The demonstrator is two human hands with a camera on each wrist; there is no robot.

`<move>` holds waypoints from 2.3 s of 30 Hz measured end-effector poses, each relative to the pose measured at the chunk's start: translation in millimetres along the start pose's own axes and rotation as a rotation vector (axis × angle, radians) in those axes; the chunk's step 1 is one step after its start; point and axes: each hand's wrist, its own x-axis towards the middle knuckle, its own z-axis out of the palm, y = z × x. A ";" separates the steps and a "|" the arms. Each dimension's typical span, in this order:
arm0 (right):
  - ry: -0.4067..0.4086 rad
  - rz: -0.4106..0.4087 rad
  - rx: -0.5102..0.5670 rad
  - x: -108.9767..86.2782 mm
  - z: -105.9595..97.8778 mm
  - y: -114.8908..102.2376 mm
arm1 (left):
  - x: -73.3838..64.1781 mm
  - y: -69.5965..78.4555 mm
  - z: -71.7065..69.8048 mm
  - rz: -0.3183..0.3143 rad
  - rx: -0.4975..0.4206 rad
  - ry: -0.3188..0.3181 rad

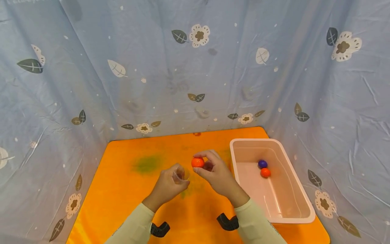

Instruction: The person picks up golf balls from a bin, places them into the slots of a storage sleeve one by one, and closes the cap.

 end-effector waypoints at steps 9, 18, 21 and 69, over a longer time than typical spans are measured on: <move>-0.091 -0.027 -0.010 1.7 23.6 0.9 | 0.3 -0.7 1.1 0.073 0.055 0.013; -0.121 -0.023 -0.031 0.8 25.3 1.9 | 0.3 -2.3 3.9 0.061 0.095 0.025; -0.118 -0.018 -0.049 -1.0 24.5 3.8 | 0.1 -4.1 6.0 0.060 0.070 0.019; 0.390 0.214 -0.130 -56.3 -122.0 41.0 | -8.2 -9.0 3.4 -0.078 0.015 0.013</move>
